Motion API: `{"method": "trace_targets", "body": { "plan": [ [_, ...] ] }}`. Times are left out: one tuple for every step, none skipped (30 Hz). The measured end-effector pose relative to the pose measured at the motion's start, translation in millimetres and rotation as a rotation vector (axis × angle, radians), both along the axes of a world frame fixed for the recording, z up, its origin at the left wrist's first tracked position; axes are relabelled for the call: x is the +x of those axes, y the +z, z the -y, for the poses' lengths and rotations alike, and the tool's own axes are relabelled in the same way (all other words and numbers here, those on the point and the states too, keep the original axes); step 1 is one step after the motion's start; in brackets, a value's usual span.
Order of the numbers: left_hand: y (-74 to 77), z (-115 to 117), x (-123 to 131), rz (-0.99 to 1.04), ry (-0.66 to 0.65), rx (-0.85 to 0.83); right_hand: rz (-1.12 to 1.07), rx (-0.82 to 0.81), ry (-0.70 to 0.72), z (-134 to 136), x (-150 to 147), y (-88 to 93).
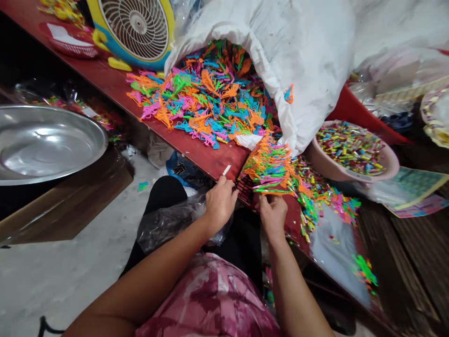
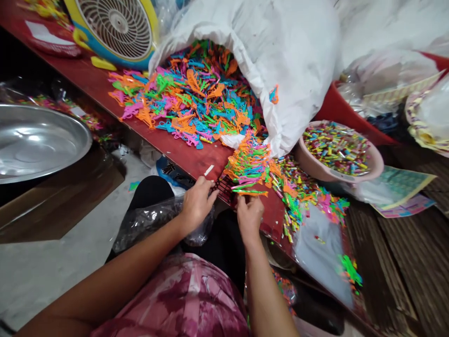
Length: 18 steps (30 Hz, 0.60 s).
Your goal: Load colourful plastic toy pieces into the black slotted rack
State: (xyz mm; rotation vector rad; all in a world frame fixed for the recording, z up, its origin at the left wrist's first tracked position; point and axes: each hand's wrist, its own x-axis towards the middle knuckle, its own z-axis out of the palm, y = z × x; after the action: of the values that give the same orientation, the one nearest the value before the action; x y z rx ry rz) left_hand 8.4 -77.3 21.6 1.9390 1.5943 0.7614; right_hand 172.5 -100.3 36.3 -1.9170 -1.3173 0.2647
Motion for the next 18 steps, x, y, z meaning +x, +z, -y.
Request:
{"method": "trace_targets", "body": {
  "plan": [
    [-0.7, 3, 2, -0.002, -0.003, 0.005, 0.004, -0.017, -0.028, 1, 1, -0.7],
    [-1.5, 6, 4, -0.004, -0.006, 0.005, 0.013, -0.035, -0.049, 2, 2, -0.9],
    [-2.4, 8, 6, -0.004, -0.01, 0.003, 0.027, -0.047, -0.063, 3, 4, -0.4],
    [-3.3, 9, 7, -0.002, -0.015, 0.0, 0.048, -0.052, -0.067, 4, 6, 0.8],
    [-4.1, 10, 8, 0.001, -0.017, -0.004, 0.077, -0.053, -0.063, 5, 8, 2.6],
    [-4.8, 10, 9, 0.006, -0.019, -0.006, 0.11, -0.054, -0.053, 6, 10, 4.8],
    [-5.3, 10, 9, 0.01, -0.02, -0.005, 0.14, -0.059, -0.038, 6, 12, 7.0],
    [-5.7, 10, 9, 0.014, -0.022, -0.005, 0.163, -0.07, -0.018, 6, 14, 8.9],
    [-5.9, 10, 9, 0.017, -0.023, -0.006, 0.174, -0.078, -0.004, 6, 15, 10.0],
    [-6.2, 10, 8, 0.02, -0.026, -0.006, 0.164, -0.08, 0.001, 5, 15, 10.1],
    [-6.4, 9, 8, 0.023, -0.031, -0.006, 0.128, -0.072, -0.004, 5, 15, 9.1],
    [-6.7, 9, 8, 0.026, -0.037, -0.006, 0.071, -0.053, -0.016, 5, 15, 6.8],
    [-7.0, 9, 8, 0.028, -0.042, -0.007, -0.001, -0.025, -0.032, 5, 14, 3.6],
    [-7.5, 9, 8, 0.03, -0.046, -0.007, -0.075, 0.003, -0.045, 6, 14, -0.2],
    [-8.0, 9, 8, 0.033, -0.049, -0.006, -0.131, 0.027, -0.054, 6, 13, -4.4],
    [-8.5, 9, 9, 0.037, -0.051, -0.005, -0.16, 0.046, -0.058, 7, 13, -8.5],
    [-9.0, 9, 9, 0.042, -0.05, -0.004, -0.163, 0.062, -0.062, 8, 14, -12.2],
    [-9.4, 9, 9, 0.049, -0.049, -0.001, -0.155, 0.078, -0.065, 8, 15, -15.3]
  ]
}}
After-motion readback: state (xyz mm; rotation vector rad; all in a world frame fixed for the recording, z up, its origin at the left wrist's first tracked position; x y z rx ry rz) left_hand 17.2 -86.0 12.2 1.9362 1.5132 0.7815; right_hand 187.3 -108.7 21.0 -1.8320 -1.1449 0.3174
